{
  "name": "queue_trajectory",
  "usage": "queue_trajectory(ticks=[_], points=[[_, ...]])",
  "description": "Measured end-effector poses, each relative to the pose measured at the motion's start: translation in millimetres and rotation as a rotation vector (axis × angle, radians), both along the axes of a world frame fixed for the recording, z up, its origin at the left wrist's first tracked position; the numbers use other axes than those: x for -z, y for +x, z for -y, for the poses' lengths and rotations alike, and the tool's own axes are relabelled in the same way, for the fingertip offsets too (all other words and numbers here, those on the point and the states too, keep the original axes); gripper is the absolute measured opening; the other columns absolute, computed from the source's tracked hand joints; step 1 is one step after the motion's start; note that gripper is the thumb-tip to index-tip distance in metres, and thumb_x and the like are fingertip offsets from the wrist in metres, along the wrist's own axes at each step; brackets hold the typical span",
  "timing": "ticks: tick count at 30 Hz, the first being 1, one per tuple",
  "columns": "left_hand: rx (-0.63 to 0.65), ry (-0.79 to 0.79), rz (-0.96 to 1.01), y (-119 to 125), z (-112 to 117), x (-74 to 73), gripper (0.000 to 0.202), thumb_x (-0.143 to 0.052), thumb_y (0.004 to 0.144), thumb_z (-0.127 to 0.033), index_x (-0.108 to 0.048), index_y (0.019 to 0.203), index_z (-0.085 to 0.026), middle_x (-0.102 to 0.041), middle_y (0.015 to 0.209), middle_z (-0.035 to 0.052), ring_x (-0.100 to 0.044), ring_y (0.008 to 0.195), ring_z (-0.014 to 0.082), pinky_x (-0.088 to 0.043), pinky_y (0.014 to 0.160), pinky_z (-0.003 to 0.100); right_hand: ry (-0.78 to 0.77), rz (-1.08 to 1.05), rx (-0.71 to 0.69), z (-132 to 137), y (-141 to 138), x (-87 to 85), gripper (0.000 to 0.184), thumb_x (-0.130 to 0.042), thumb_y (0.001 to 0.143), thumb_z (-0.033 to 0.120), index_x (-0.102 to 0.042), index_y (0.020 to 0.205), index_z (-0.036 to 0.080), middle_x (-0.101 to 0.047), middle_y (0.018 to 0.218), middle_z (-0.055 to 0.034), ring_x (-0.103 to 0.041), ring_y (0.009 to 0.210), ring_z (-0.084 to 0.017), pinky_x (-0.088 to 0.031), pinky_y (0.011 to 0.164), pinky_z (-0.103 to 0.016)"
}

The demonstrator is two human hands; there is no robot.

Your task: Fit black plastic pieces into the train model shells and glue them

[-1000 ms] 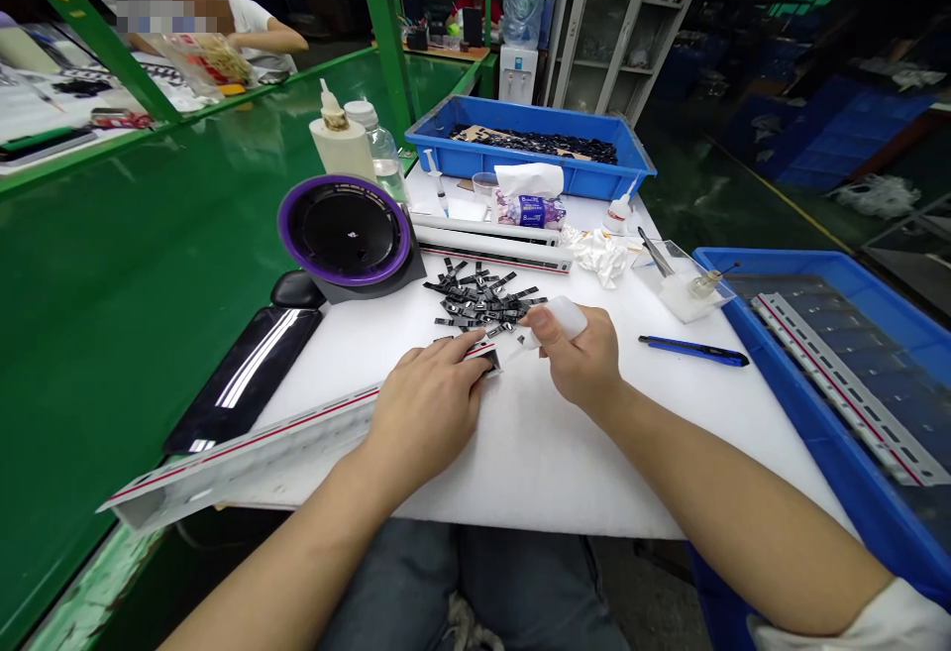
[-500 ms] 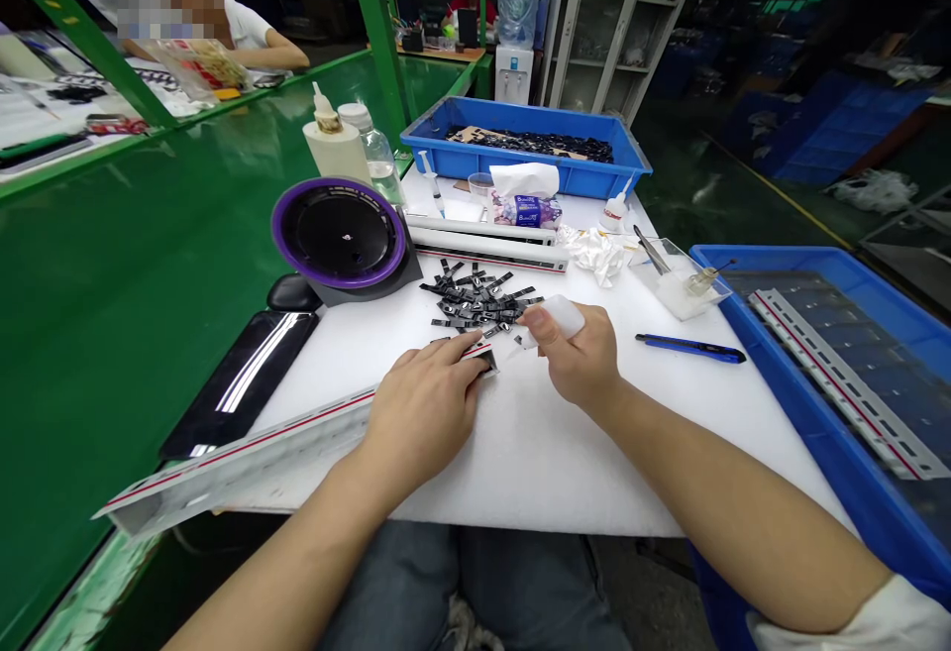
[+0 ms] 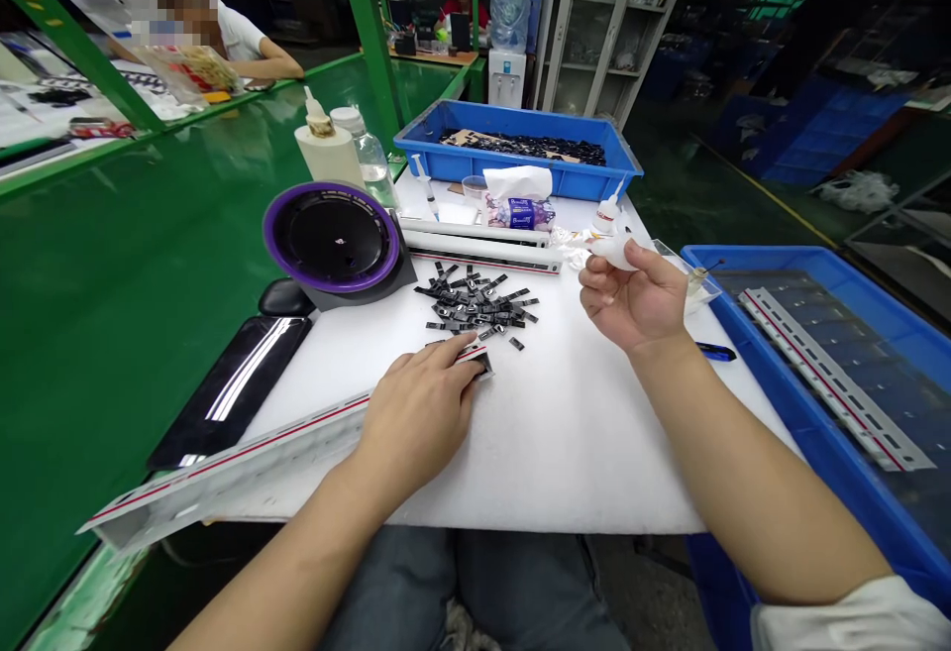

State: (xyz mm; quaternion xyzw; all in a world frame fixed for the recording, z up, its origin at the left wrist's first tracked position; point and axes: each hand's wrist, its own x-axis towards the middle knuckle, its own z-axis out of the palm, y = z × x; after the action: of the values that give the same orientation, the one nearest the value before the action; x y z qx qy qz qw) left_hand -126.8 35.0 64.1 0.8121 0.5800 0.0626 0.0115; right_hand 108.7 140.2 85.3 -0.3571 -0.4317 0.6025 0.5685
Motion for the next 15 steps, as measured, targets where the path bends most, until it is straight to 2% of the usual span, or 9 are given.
queue_trajectory(ticks=[2,4,8,11,15], points=[[-0.007,0.012,0.002,-0.2,0.2,0.8,0.032,-0.041,0.097,-0.027,-0.071,0.109,-0.026,-0.051,0.147,0.0007,-0.059,0.12,0.0276,-0.051,0.094,0.047,-0.03,-0.026,-0.029,-5.1,4.6,2.7,0.027,-0.066,0.067,0.045,-0.059,0.077,0.022,-0.067,0.082,-0.0048,-0.058,0.067,-0.015,-0.039,0.045,-0.025],[-0.011,0.025,0.005,-0.6,0.2,1.9,0.032,-0.041,0.097,-0.027,-0.071,0.109,-0.026,-0.051,0.147,0.0013,-0.059,0.12,0.0279,-0.051,0.095,0.048,-0.074,-0.084,-0.057,-7.8,3.9,7.4,0.026,-0.068,0.066,0.039,-0.061,0.084,0.022,-0.068,0.09,-0.0039,-0.06,0.073,-0.015,-0.041,0.049,-0.024],[0.002,0.032,0.006,-0.8,-0.1,3.8,0.032,-0.041,0.098,-0.026,-0.071,0.11,-0.025,-0.052,0.146,0.0023,-0.058,0.122,0.0276,-0.051,0.095,0.048,-0.173,-0.104,-0.066,-13.5,-1.1,18.4,0.041,-0.077,0.057,0.023,-0.064,0.096,0.024,-0.065,0.083,0.004,-0.058,0.07,-0.01,-0.045,0.061,-0.022],[0.005,0.033,-0.003,-0.6,0.3,4.1,0.032,-0.042,0.097,-0.024,-0.071,0.109,-0.025,-0.052,0.146,0.0027,-0.058,0.122,0.0271,-0.051,0.095,0.048,-0.077,0.146,-0.008,-21.5,0.2,28.4,0.043,-0.08,0.056,0.023,-0.067,0.096,0.021,-0.068,0.087,0.0024,-0.06,0.076,-0.011,-0.048,0.072,-0.027],[0.012,0.049,-0.01,-0.8,1.7,4.2,0.031,-0.042,0.097,-0.024,-0.071,0.109,-0.024,-0.053,0.145,0.0036,-0.058,0.122,0.0275,-0.051,0.095,0.047,0.205,0.707,0.17,-29.9,2.2,44.4,0.029,-0.073,0.066,0.028,-0.07,0.093,0.017,-0.072,0.094,-0.0035,-0.063,0.086,-0.018,-0.048,0.082,-0.034]])
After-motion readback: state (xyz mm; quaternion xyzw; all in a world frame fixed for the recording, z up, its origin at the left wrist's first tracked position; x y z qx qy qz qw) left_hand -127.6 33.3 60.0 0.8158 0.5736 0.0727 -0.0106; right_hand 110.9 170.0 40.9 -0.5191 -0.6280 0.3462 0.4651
